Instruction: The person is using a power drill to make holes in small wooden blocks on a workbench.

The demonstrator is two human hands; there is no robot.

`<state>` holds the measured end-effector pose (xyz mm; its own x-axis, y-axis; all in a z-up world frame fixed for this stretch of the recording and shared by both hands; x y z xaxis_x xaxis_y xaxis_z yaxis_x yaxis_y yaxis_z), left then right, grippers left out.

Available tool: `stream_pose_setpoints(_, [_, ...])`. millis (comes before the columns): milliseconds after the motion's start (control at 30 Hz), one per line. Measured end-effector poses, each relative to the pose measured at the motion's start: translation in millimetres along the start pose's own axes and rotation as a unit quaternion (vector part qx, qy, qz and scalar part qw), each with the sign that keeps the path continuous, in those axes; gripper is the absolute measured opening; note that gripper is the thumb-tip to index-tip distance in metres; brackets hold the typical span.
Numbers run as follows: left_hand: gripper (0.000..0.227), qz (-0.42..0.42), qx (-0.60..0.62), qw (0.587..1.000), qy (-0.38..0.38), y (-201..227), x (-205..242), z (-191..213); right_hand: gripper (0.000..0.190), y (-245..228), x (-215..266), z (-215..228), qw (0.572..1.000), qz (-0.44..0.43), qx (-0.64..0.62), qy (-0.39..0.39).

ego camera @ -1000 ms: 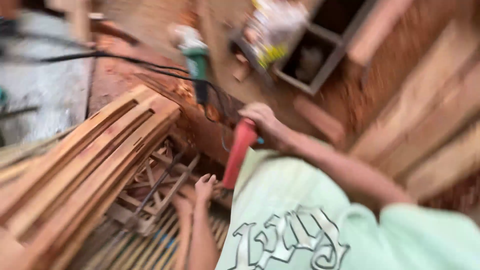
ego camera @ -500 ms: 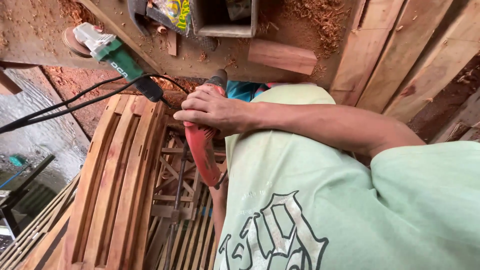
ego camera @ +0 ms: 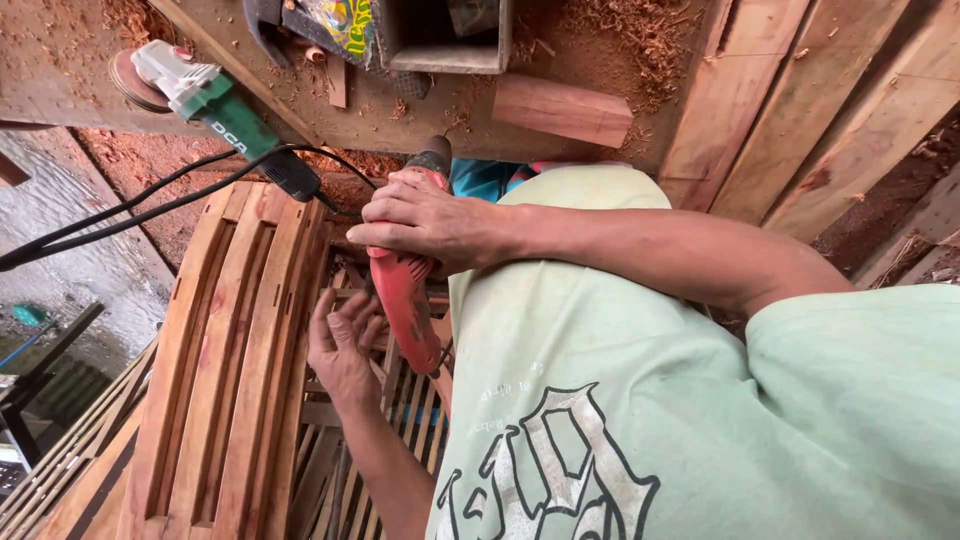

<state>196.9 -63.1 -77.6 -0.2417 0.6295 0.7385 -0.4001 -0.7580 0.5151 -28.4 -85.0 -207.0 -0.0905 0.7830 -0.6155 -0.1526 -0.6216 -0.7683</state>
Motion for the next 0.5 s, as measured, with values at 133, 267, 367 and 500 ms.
stream_pose_setpoints(133, [0.092, -0.021, -0.174, 0.976, -0.129, 83, 33, -49, 0.065, -8, -9, 11, 1.000, -0.006, -0.002, 0.002])
stream_pose_setpoints(267, [0.105, -0.025, -0.298, 0.946, -0.123, 95, 32, -80, 0.069, 3, 5, 3, 1.000, -0.011, -0.011, -0.004])
stream_pose_setpoints(367, [0.107, 0.006, -0.284, 0.952, -0.113, 88, 24, -86, 0.068, 12, 13, 3, 0.999, -0.010, -0.041, -0.009])
stream_pose_setpoints(500, [0.104, 0.012, -0.255, 0.961, -0.107, 82, 21, -89, 0.066, 5, 11, 13, 0.999, -0.013, -0.033, -0.035])
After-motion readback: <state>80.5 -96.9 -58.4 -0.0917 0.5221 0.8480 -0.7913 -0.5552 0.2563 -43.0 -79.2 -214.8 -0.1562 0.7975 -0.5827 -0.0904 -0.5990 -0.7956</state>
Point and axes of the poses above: each hand's wrist, its own x-axis away from the middle knuckle, its own z-axis out of the back of the hand, y = z × x, the point moved 2 cm from there along -x, towards the middle knuckle, and after that the axes turned 8 degrees about z, right-handed, at the moved point
